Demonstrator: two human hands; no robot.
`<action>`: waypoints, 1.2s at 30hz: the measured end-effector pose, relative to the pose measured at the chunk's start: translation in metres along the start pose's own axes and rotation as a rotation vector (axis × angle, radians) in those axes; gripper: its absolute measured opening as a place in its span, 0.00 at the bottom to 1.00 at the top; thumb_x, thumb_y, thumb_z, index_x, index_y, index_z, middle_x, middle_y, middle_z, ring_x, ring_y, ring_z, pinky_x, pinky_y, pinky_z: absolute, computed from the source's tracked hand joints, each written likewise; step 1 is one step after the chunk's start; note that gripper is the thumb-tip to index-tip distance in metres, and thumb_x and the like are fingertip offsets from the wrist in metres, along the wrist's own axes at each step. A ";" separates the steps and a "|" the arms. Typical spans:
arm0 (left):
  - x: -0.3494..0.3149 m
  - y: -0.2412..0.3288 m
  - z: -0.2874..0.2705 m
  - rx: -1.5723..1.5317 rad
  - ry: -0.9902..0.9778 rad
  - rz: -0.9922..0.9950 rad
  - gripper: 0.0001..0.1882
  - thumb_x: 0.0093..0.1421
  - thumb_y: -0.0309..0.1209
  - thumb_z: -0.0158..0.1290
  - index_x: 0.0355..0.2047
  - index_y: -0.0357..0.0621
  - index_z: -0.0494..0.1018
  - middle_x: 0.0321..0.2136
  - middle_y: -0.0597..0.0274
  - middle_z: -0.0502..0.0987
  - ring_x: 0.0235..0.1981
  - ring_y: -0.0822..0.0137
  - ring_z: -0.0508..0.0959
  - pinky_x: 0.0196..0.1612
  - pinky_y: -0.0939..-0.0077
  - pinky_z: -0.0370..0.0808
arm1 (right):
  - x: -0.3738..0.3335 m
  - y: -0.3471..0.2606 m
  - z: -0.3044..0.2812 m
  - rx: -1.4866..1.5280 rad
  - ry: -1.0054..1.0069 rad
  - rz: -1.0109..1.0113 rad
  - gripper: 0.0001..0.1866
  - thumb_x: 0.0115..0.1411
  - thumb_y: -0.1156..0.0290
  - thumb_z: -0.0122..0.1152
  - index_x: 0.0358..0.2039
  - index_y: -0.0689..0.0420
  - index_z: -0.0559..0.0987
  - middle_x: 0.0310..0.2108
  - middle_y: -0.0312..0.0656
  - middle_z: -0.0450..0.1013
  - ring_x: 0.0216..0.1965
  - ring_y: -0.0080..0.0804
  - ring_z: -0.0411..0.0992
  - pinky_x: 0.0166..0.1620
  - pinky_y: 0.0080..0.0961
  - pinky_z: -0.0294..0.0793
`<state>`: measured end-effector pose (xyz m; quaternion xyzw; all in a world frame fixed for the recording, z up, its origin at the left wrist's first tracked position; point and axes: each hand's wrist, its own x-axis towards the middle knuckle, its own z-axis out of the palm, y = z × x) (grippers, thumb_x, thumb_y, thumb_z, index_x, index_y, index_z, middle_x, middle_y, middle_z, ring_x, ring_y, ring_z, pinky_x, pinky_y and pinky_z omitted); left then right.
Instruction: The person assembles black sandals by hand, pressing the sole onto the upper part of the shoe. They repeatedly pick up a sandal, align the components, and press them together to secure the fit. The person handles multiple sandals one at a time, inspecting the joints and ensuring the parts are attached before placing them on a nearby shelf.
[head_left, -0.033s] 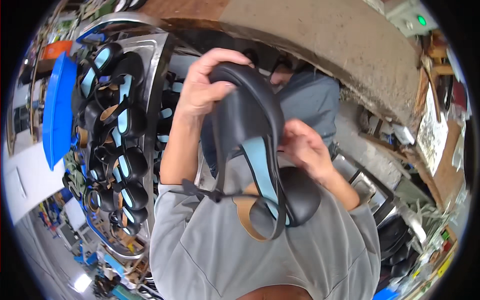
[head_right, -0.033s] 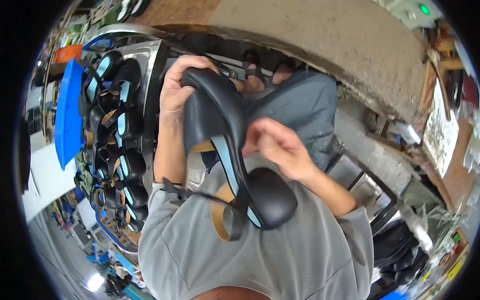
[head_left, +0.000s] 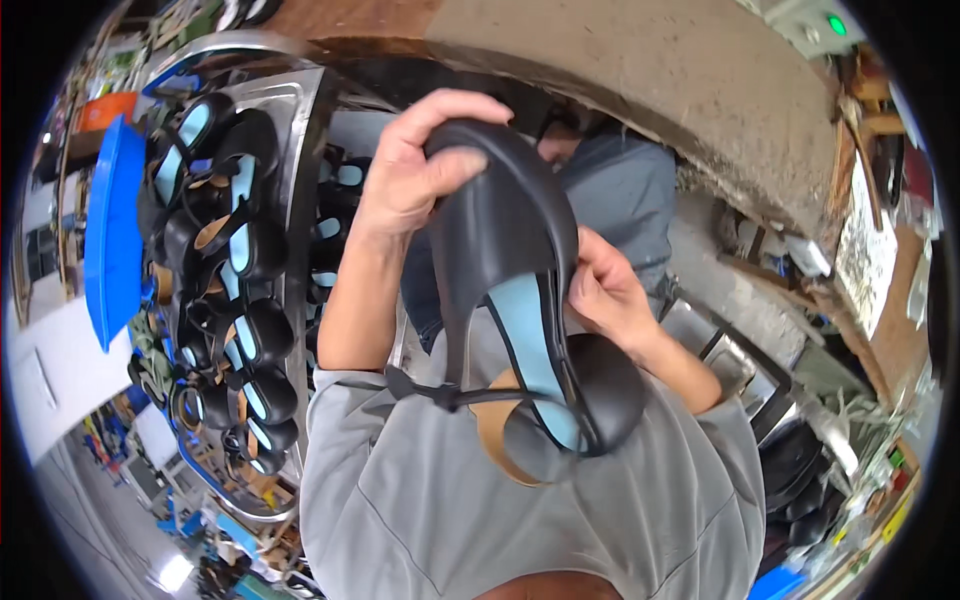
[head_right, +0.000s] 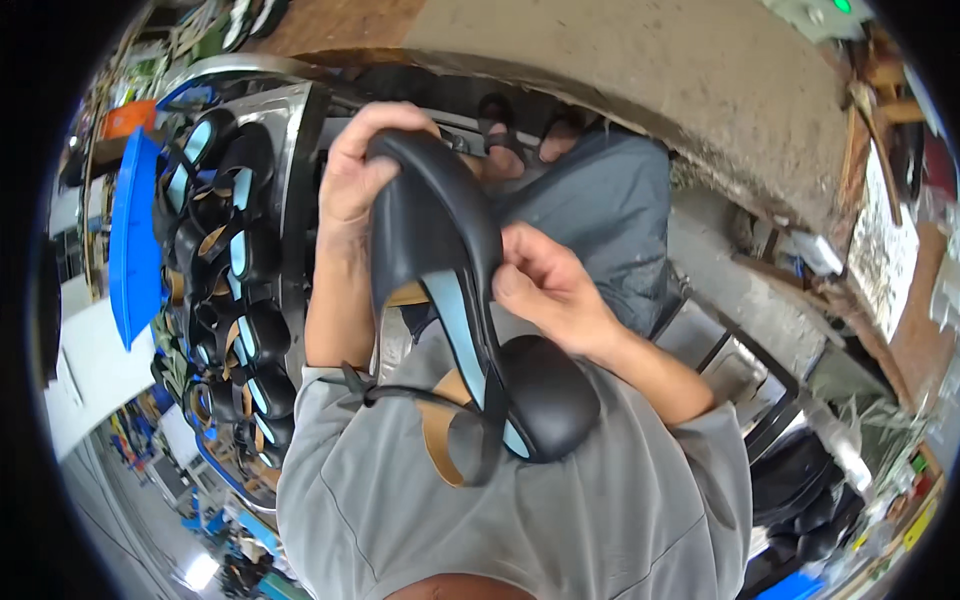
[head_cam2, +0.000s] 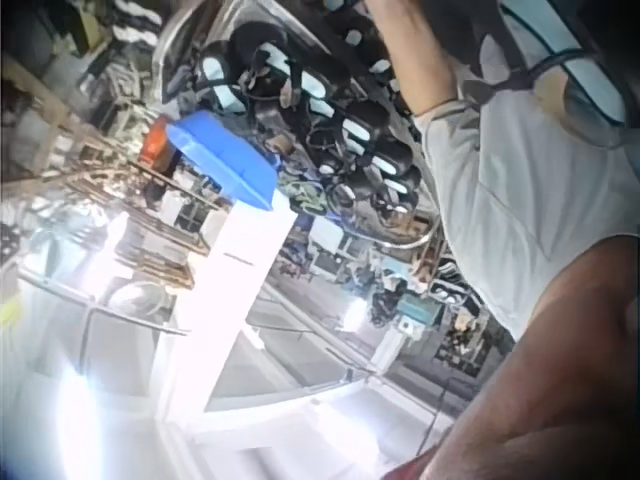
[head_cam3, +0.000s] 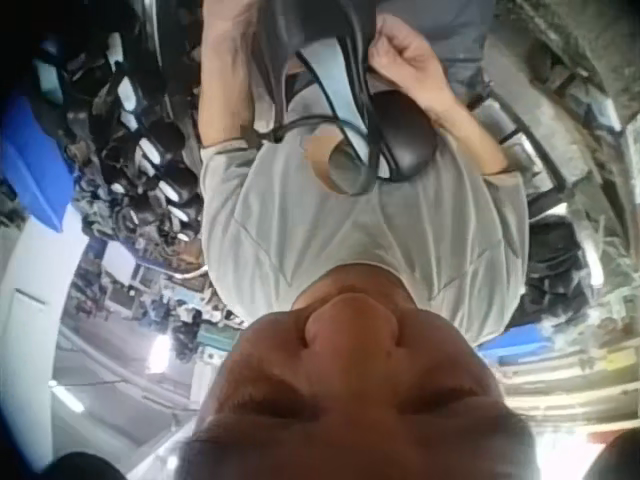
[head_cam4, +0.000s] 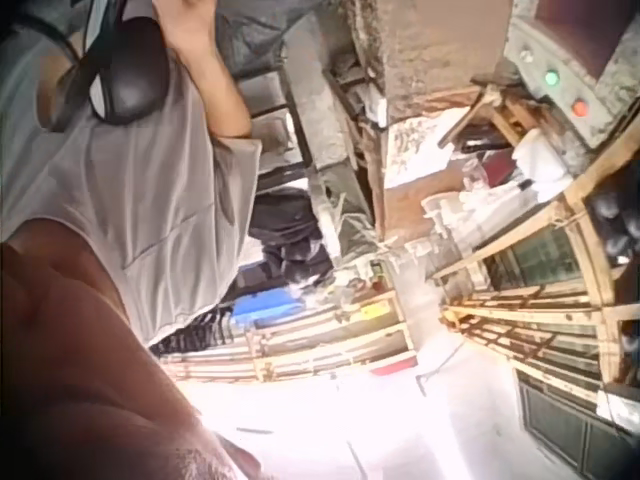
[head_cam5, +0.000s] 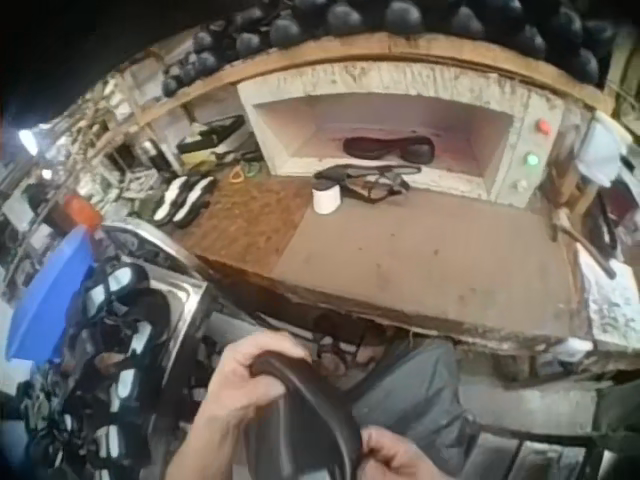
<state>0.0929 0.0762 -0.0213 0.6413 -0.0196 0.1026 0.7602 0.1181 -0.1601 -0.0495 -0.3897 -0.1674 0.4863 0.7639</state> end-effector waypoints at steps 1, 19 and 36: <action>0.000 0.010 0.013 0.061 0.067 -0.102 0.16 0.58 0.31 0.53 0.45 0.35 0.72 0.38 0.60 0.74 0.41 0.71 0.75 0.43 0.81 0.69 | 0.003 0.003 -0.001 0.045 -0.031 -0.016 0.16 0.63 0.56 0.54 0.33 0.57 0.69 0.33 0.35 0.70 0.34 0.21 0.69 0.41 0.19 0.69; -0.012 0.034 0.033 0.929 -0.154 0.164 0.60 0.28 0.49 0.73 0.60 0.40 0.57 0.55 0.47 0.59 0.58 0.50 0.57 0.58 0.57 0.59 | 0.003 -0.021 -0.004 0.025 -0.040 0.183 0.26 0.63 0.56 0.54 0.55 0.59 0.70 0.34 0.32 0.72 0.36 0.18 0.68 0.42 0.18 0.73; -0.014 0.012 0.022 0.887 -0.196 0.060 0.65 0.26 0.46 0.75 0.62 0.36 0.51 0.54 0.55 0.59 0.53 0.60 0.66 0.55 0.69 0.63 | -0.005 0.012 -0.014 -0.149 -0.129 0.166 0.34 0.54 0.59 0.67 0.57 0.59 0.66 0.51 0.41 0.68 0.53 0.26 0.64 0.57 0.27 0.62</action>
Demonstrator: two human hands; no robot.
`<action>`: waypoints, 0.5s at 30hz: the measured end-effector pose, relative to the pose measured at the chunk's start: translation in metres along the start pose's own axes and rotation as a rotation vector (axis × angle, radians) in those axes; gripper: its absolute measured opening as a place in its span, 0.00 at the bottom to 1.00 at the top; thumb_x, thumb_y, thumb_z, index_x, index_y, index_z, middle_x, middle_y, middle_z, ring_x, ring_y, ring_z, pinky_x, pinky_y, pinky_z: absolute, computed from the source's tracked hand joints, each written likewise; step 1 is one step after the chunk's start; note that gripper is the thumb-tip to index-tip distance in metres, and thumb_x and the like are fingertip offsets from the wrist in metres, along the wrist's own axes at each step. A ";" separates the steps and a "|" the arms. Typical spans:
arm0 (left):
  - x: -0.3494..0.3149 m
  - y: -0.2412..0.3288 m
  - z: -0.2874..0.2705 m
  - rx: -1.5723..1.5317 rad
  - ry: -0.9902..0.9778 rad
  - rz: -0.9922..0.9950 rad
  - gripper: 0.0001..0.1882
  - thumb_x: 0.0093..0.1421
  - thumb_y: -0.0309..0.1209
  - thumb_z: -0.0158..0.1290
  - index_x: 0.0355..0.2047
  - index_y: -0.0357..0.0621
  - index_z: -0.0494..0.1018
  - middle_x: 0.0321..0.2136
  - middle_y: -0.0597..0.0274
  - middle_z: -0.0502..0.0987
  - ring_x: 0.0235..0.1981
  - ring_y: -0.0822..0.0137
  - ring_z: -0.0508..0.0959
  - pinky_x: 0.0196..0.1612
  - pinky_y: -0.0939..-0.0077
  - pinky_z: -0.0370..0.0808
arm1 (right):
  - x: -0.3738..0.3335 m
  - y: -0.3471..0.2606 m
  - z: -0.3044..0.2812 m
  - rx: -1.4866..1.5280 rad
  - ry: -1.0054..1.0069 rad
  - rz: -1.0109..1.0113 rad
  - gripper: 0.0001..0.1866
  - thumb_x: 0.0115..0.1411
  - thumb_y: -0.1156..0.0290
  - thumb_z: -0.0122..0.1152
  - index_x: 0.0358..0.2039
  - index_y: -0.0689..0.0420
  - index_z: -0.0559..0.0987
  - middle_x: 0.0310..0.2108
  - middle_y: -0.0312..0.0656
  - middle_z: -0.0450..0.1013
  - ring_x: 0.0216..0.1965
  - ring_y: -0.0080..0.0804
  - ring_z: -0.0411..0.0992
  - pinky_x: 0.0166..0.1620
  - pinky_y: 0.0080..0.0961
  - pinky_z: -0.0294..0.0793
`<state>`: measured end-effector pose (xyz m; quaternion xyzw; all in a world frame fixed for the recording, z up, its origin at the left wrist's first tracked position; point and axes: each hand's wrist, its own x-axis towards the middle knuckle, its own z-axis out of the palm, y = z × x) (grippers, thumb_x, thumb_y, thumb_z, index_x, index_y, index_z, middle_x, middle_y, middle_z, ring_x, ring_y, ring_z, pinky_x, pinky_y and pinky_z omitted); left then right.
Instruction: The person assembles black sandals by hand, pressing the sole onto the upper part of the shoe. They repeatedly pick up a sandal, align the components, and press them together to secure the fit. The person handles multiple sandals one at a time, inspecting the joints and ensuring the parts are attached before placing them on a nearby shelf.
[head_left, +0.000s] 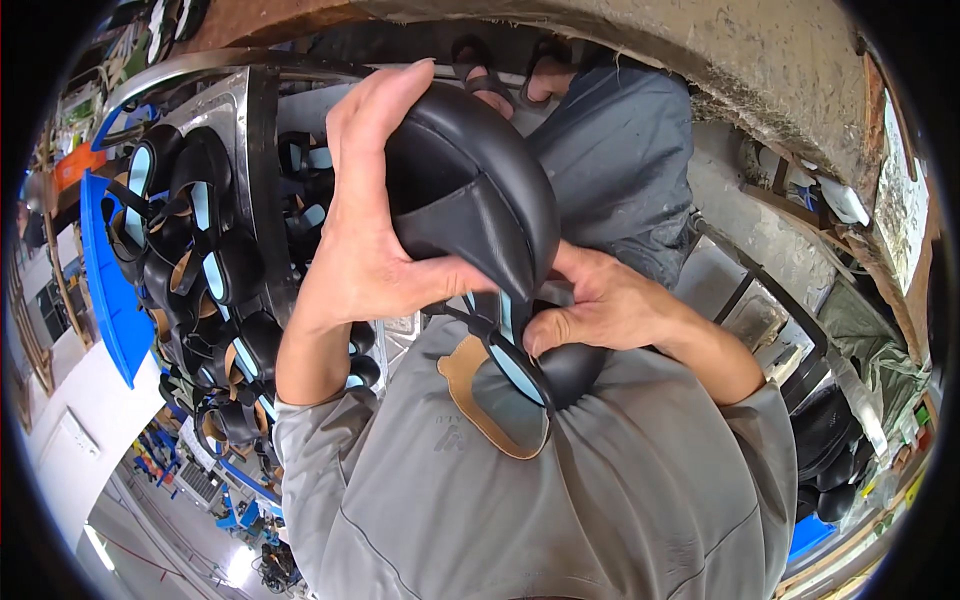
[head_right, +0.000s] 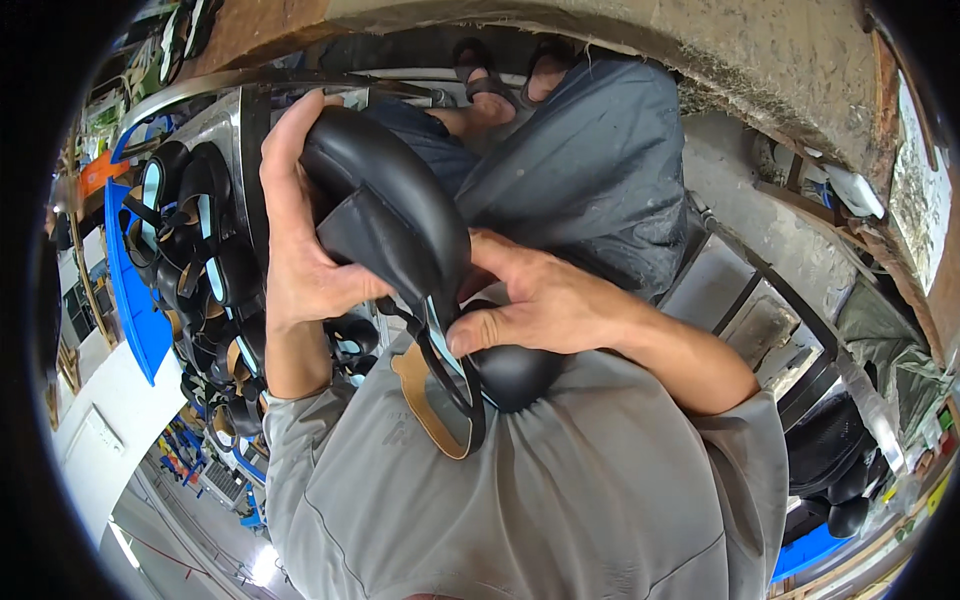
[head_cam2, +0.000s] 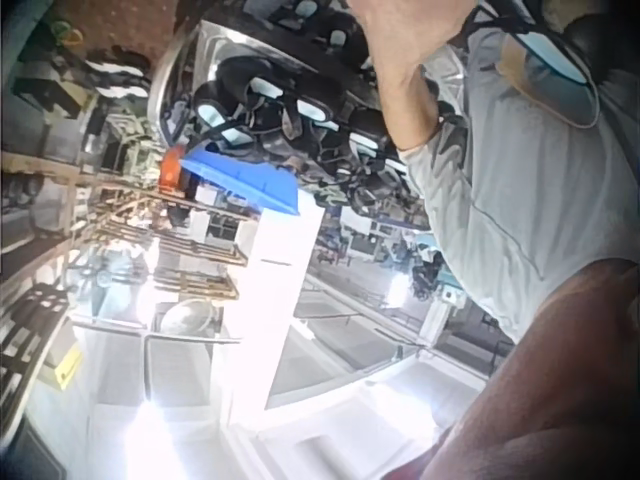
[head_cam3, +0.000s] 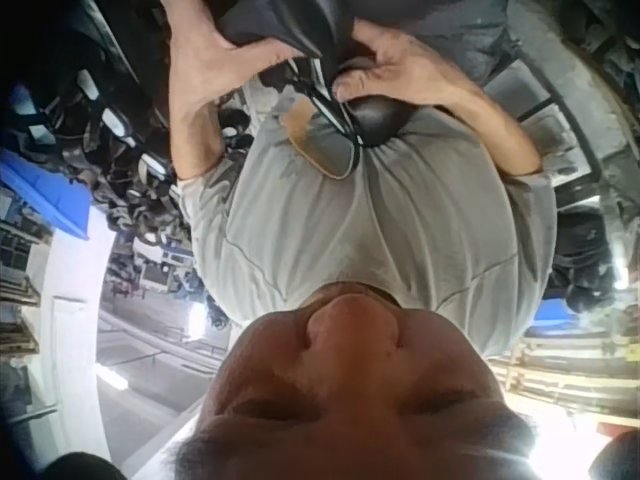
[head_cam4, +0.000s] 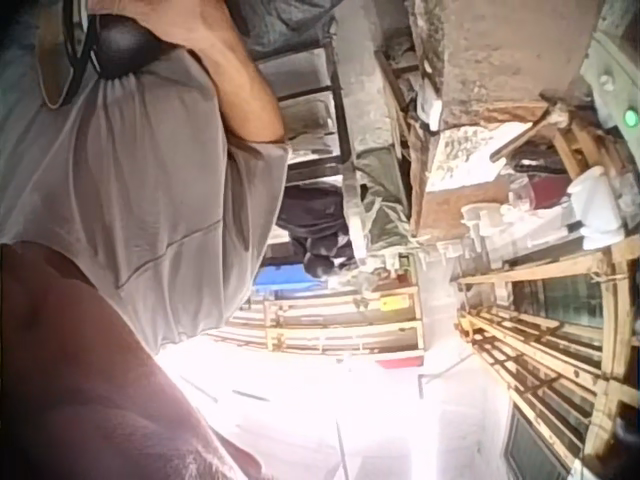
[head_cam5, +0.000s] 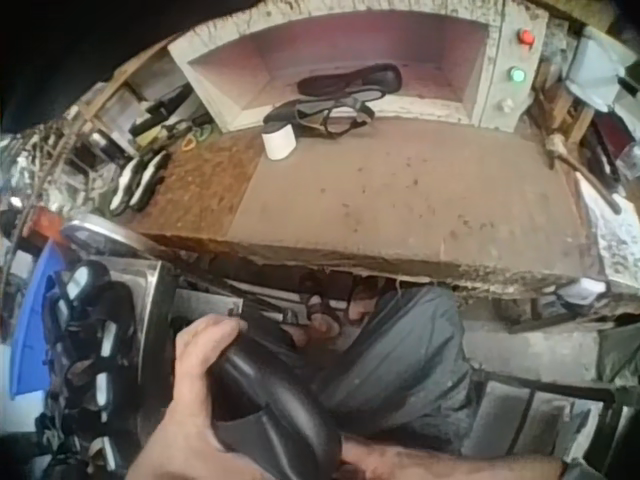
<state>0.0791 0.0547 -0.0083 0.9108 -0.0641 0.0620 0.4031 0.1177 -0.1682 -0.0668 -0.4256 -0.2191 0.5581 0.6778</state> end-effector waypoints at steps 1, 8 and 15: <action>0.001 0.002 -0.002 -0.137 0.003 -0.034 0.60 0.29 0.40 0.71 0.61 0.35 0.51 0.53 0.55 0.61 0.51 0.61 0.67 0.54 0.70 0.64 | -0.001 0.000 -0.003 -0.045 -0.045 0.000 0.34 0.53 0.59 0.67 0.57 0.59 0.66 0.50 0.40 0.68 0.53 0.26 0.65 0.58 0.27 0.62; 0.019 0.021 -0.017 -0.559 -0.053 -0.163 0.43 0.50 0.38 0.64 0.59 0.35 0.54 0.46 0.53 0.71 0.49 0.65 0.72 0.53 0.72 0.66 | 0.004 -0.050 -0.001 0.016 0.113 -0.131 0.28 0.66 0.56 0.49 0.61 0.61 0.63 0.45 0.38 0.71 0.45 0.20 0.66 0.50 0.18 0.66; 0.015 0.020 -0.002 -0.533 0.049 -0.049 0.41 0.45 0.40 0.68 0.52 0.36 0.58 0.43 0.54 0.69 0.43 0.66 0.72 0.48 0.73 0.68 | 0.001 -0.060 0.016 -0.075 0.240 -0.321 0.26 0.66 0.58 0.49 0.57 0.63 0.67 0.34 0.33 0.72 0.36 0.17 0.66 0.40 0.16 0.69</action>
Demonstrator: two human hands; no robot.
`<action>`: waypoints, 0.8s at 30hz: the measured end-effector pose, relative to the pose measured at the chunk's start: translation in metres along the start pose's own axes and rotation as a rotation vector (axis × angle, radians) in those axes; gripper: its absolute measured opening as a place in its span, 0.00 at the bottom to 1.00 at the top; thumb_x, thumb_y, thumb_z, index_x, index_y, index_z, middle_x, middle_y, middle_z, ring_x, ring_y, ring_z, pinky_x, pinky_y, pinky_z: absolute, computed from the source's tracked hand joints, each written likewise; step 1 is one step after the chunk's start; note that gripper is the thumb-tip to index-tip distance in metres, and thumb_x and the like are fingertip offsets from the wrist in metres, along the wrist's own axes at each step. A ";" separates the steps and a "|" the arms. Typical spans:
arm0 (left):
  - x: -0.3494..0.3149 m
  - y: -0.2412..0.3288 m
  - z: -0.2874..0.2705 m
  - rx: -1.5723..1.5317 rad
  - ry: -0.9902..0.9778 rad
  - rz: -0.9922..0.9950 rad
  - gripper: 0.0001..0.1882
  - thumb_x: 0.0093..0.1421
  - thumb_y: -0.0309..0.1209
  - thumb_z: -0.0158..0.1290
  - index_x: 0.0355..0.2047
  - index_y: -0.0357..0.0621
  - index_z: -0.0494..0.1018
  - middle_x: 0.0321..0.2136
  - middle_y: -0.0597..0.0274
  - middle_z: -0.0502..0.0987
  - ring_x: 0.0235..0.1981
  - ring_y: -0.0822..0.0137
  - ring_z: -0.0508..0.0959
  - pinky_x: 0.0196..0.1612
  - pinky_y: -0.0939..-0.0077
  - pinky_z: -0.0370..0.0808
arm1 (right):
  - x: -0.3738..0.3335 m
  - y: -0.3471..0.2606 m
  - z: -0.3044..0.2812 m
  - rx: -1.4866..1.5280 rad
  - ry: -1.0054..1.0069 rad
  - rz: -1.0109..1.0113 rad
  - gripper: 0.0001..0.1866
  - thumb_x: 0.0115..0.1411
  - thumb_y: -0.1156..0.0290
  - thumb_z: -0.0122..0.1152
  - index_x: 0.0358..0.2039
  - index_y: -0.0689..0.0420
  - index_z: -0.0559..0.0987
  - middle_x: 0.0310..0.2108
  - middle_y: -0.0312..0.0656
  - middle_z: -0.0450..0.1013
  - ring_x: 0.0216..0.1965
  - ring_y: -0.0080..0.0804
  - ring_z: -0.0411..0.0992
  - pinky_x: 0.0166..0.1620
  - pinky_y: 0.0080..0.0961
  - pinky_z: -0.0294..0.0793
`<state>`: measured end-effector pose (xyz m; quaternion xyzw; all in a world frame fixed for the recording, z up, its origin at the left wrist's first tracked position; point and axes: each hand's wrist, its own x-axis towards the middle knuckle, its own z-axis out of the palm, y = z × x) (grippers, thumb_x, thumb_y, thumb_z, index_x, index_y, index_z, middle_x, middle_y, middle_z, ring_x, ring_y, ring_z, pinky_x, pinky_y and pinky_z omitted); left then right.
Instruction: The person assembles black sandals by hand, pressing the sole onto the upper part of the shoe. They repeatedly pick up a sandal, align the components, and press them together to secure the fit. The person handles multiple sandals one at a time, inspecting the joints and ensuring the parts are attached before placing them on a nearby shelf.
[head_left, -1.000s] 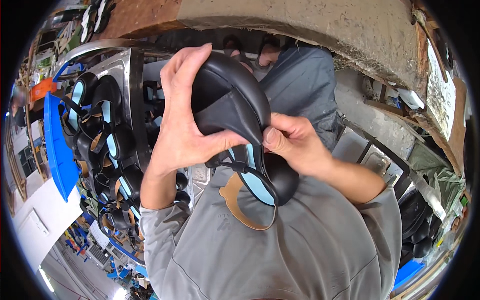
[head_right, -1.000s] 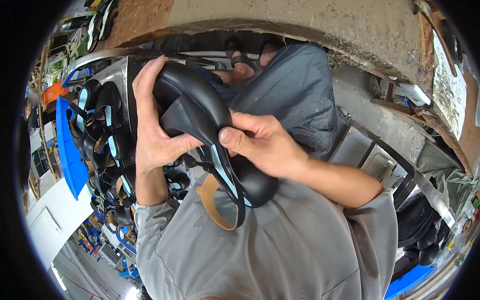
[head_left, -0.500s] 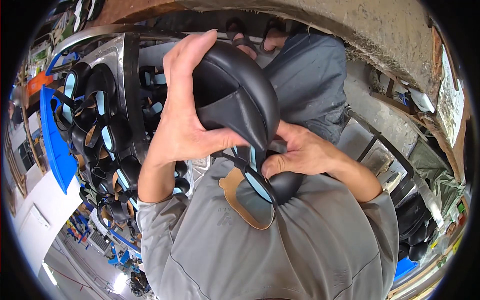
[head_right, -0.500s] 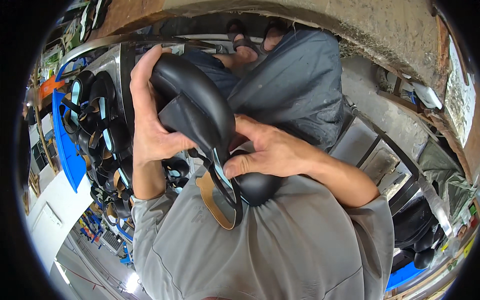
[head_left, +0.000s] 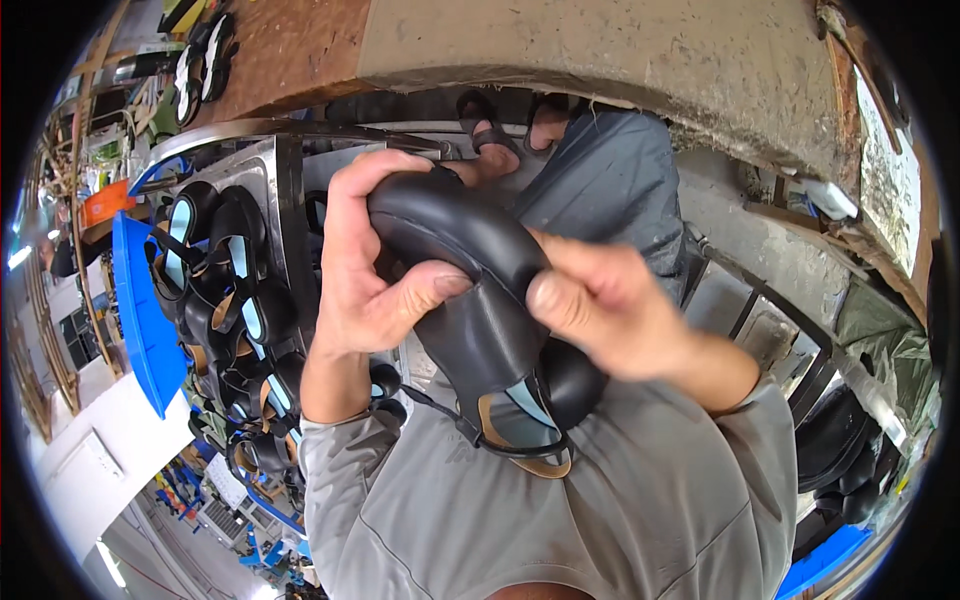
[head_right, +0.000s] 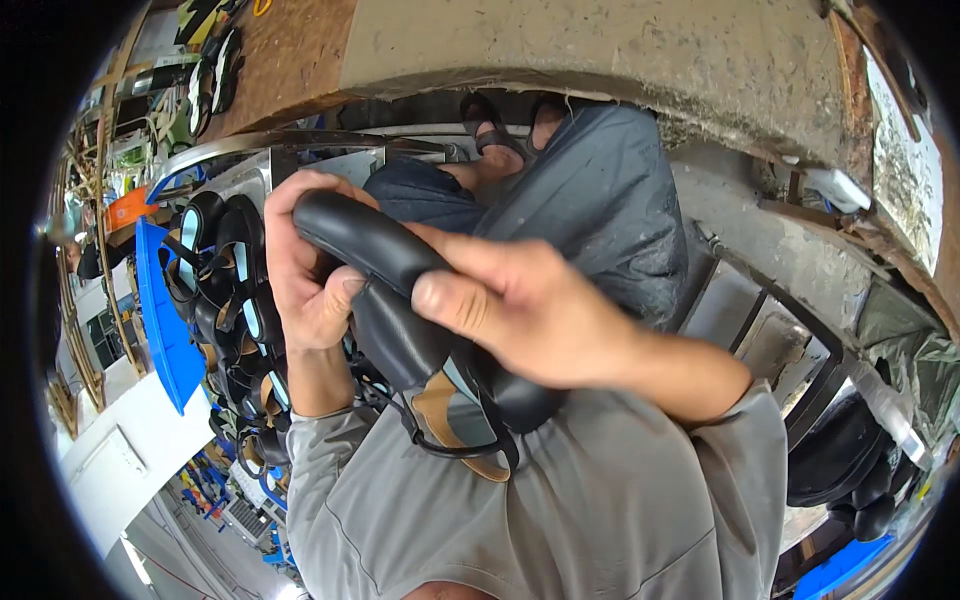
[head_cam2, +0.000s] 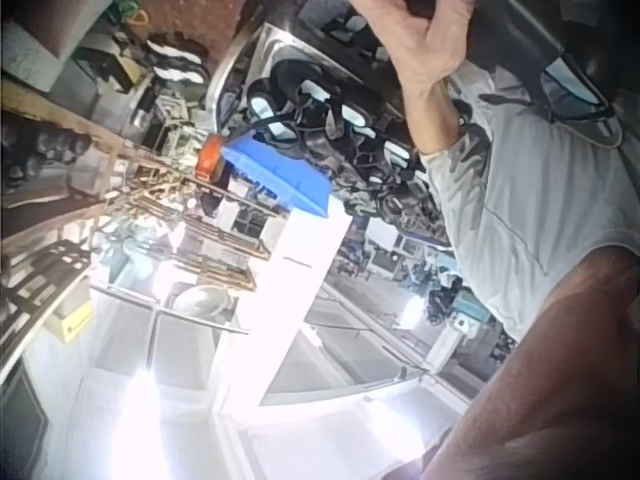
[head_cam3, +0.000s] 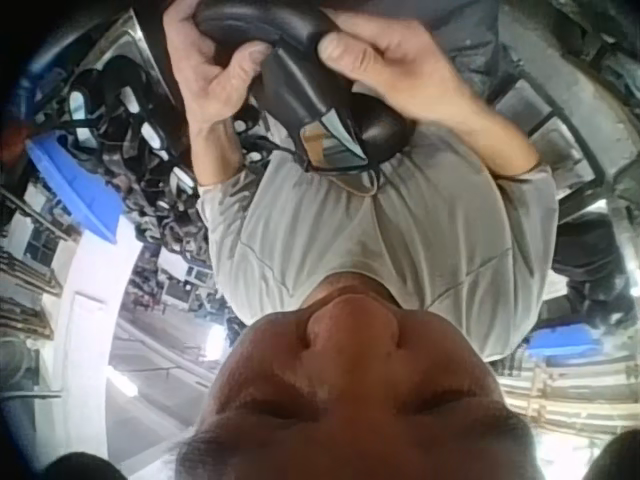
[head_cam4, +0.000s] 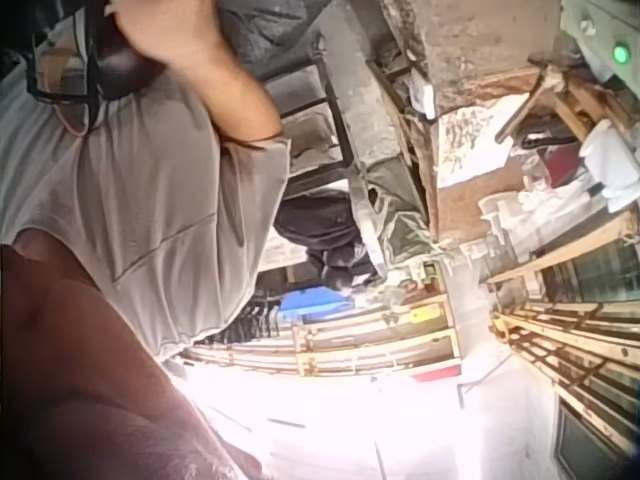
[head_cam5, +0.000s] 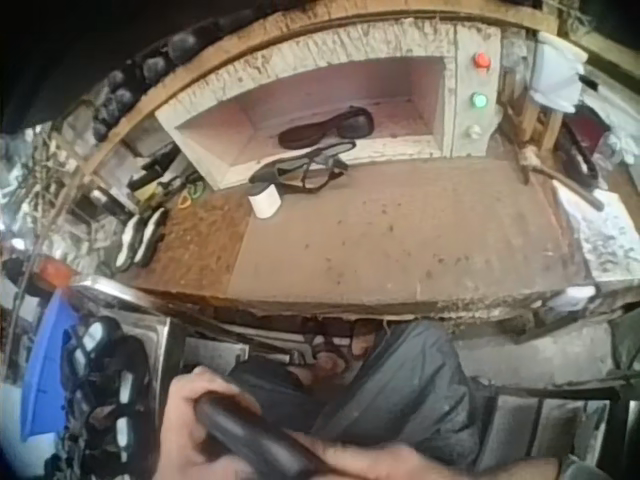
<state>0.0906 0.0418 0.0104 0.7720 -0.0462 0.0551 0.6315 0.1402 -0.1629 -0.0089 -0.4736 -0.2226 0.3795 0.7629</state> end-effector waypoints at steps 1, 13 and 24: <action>-0.001 -0.005 -0.001 -0.015 -0.015 0.039 0.42 0.44 0.41 0.69 0.52 0.36 0.58 0.43 0.54 0.68 0.43 0.65 0.72 0.48 0.73 0.68 | 0.005 -0.003 -0.006 -0.005 -0.048 0.026 0.24 0.67 0.55 0.46 0.52 0.62 0.70 0.30 0.31 0.70 0.32 0.16 0.64 0.36 0.16 0.66; 0.017 0.032 0.019 0.210 -0.105 0.007 0.34 0.49 0.33 0.64 0.52 0.36 0.59 0.41 0.54 0.70 0.42 0.62 0.72 0.47 0.69 0.69 | 0.004 -0.045 -0.016 -0.519 0.003 0.027 0.21 0.67 0.59 0.47 0.48 0.65 0.73 0.31 0.41 0.75 0.35 0.24 0.72 0.39 0.22 0.71; 0.010 -0.003 0.067 -0.992 -0.119 -0.277 0.45 0.57 0.58 0.48 0.64 0.40 0.48 0.59 0.54 0.60 0.58 0.64 0.65 0.57 0.70 0.66 | 0.025 -0.033 -0.057 -0.152 0.087 -0.224 0.18 0.60 0.74 0.58 0.51 0.59 0.71 0.44 0.37 0.73 0.45 0.23 0.71 0.50 0.21 0.69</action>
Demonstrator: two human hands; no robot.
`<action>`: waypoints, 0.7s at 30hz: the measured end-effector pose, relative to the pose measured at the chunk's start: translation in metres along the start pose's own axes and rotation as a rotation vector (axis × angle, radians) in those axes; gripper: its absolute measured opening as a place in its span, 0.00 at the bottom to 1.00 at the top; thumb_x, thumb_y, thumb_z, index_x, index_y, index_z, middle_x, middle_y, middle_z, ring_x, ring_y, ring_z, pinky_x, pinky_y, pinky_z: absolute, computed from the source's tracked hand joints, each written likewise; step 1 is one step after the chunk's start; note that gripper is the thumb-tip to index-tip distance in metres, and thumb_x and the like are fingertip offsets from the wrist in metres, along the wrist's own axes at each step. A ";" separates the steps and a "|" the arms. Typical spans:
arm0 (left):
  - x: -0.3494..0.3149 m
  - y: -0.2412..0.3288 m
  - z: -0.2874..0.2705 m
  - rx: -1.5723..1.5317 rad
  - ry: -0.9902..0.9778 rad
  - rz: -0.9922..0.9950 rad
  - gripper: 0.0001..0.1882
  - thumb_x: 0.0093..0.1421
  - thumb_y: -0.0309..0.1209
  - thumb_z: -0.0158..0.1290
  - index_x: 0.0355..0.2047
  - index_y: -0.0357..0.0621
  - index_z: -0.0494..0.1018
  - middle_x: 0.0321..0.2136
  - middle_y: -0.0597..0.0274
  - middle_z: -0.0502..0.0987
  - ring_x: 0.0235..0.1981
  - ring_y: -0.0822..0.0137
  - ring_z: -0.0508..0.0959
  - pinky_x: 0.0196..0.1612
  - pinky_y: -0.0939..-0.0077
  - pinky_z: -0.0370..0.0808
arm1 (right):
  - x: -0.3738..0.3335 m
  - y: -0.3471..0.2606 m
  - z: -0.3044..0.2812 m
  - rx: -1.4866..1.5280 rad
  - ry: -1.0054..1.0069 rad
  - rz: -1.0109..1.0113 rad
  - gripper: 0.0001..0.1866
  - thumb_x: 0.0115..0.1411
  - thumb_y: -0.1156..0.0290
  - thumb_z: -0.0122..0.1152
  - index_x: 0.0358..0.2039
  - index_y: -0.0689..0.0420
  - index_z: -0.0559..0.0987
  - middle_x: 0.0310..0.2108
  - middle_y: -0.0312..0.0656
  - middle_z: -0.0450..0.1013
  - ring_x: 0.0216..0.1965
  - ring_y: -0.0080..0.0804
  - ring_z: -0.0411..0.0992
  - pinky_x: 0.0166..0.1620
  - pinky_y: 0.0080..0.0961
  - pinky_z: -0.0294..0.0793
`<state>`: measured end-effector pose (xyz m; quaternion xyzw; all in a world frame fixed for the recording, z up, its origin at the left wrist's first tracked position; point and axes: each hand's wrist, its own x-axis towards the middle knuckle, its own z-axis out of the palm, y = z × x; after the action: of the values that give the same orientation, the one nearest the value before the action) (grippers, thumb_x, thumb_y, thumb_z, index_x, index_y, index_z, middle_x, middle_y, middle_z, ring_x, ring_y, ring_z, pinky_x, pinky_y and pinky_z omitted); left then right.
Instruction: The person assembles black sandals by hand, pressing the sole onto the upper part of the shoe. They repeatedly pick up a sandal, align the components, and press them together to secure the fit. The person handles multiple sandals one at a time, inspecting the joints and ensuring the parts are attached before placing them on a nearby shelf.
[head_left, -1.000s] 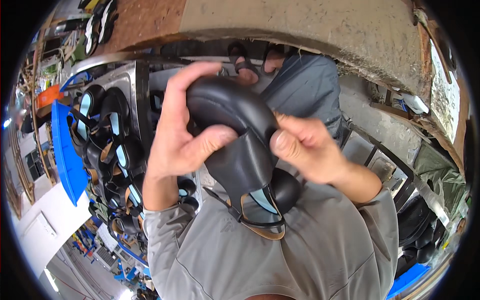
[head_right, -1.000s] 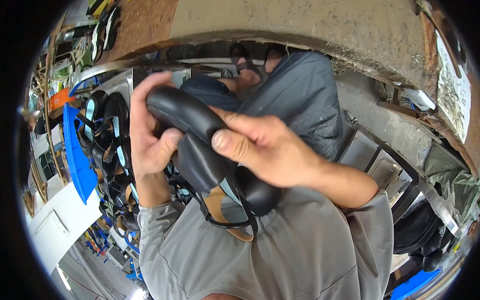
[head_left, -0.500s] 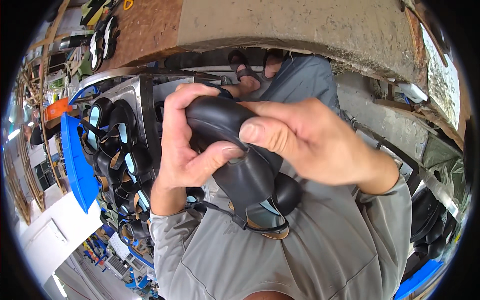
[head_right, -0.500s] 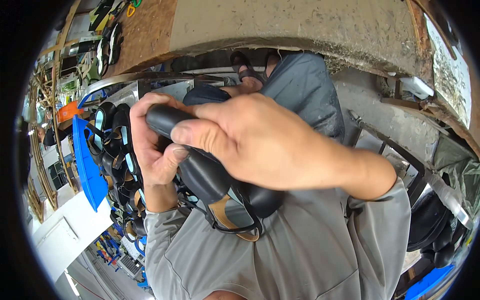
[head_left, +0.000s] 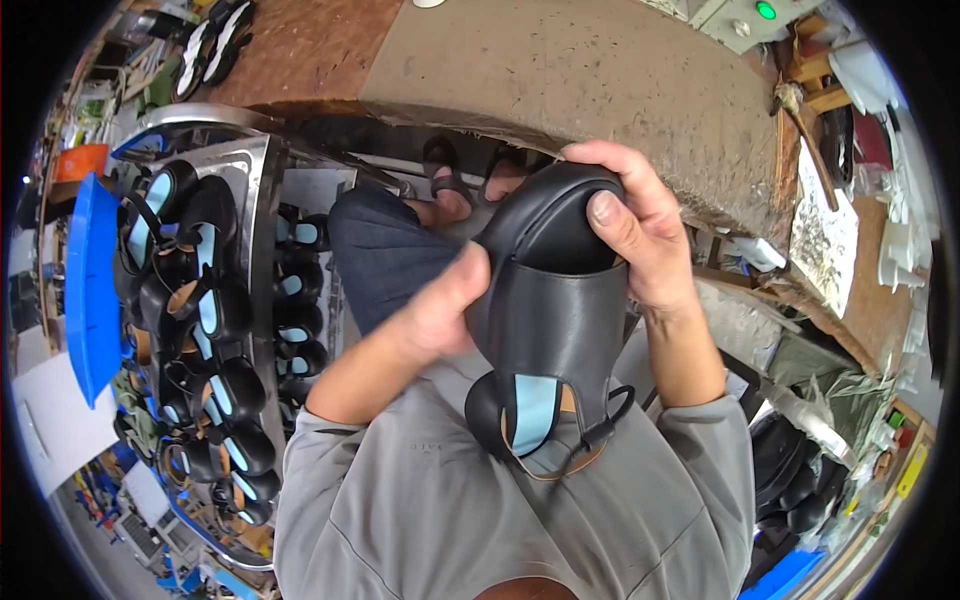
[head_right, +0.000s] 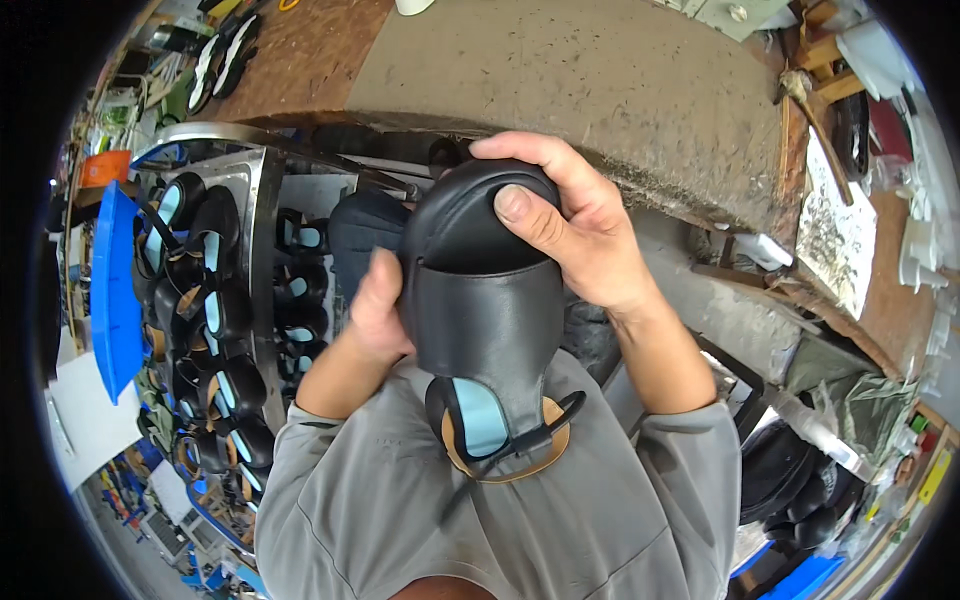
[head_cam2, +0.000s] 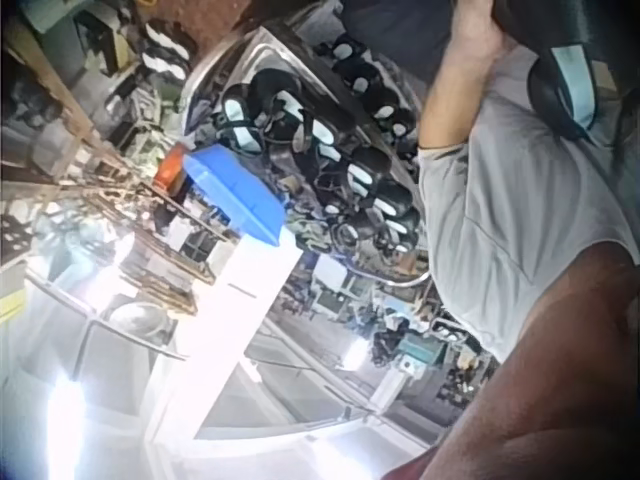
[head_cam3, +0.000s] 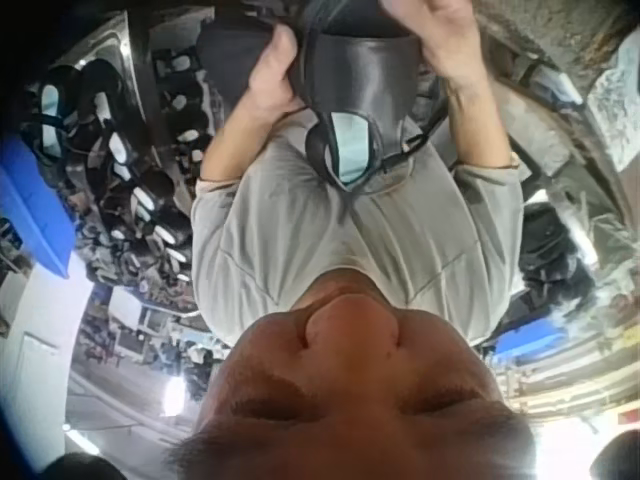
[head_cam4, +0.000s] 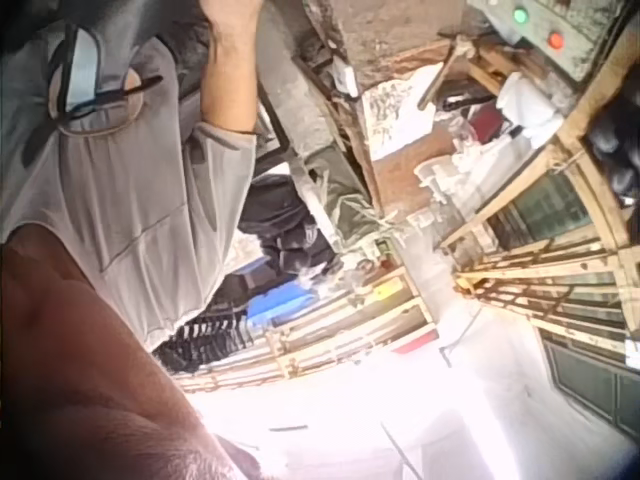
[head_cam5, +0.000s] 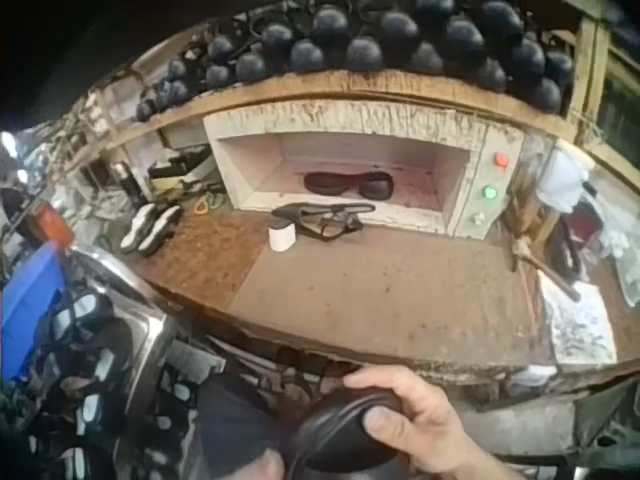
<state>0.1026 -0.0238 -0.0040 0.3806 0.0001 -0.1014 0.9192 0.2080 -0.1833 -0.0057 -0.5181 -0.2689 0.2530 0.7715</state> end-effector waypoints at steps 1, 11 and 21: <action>-0.003 -0.007 0.001 -0.038 0.008 -0.043 0.44 0.58 0.59 0.46 0.64 0.40 0.49 0.58 0.54 0.61 0.58 0.65 0.65 0.57 0.70 0.66 | 0.001 -0.002 -0.001 -0.025 -0.003 0.029 0.20 0.58 0.73 0.62 0.50 0.58 0.71 0.43 0.36 0.73 0.44 0.22 0.71 0.49 0.20 0.69; -0.016 0.010 0.006 -0.251 0.004 -0.143 0.36 0.62 0.51 0.44 0.61 0.37 0.53 0.53 0.56 0.66 0.52 0.68 0.70 0.53 0.71 0.69 | 0.026 -0.037 0.015 -0.543 -0.296 -0.079 0.26 0.43 0.70 0.74 0.43 0.57 0.74 0.40 0.40 0.72 0.43 0.32 0.72 0.46 0.26 0.70; -0.010 0.006 0.002 -0.024 -0.011 -0.062 0.37 0.64 0.52 0.40 0.65 0.44 0.45 0.61 0.56 0.55 0.62 0.65 0.59 0.63 0.69 0.56 | 0.020 -0.015 0.002 -0.669 -0.286 -0.108 0.39 0.37 0.60 0.77 0.50 0.58 0.70 0.48 0.43 0.67 0.51 0.34 0.66 0.54 0.27 0.63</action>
<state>0.0939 -0.0193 0.0019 0.3689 0.0080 -0.1320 0.9200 0.2227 -0.1736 0.0120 -0.6860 -0.4690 0.1799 0.5265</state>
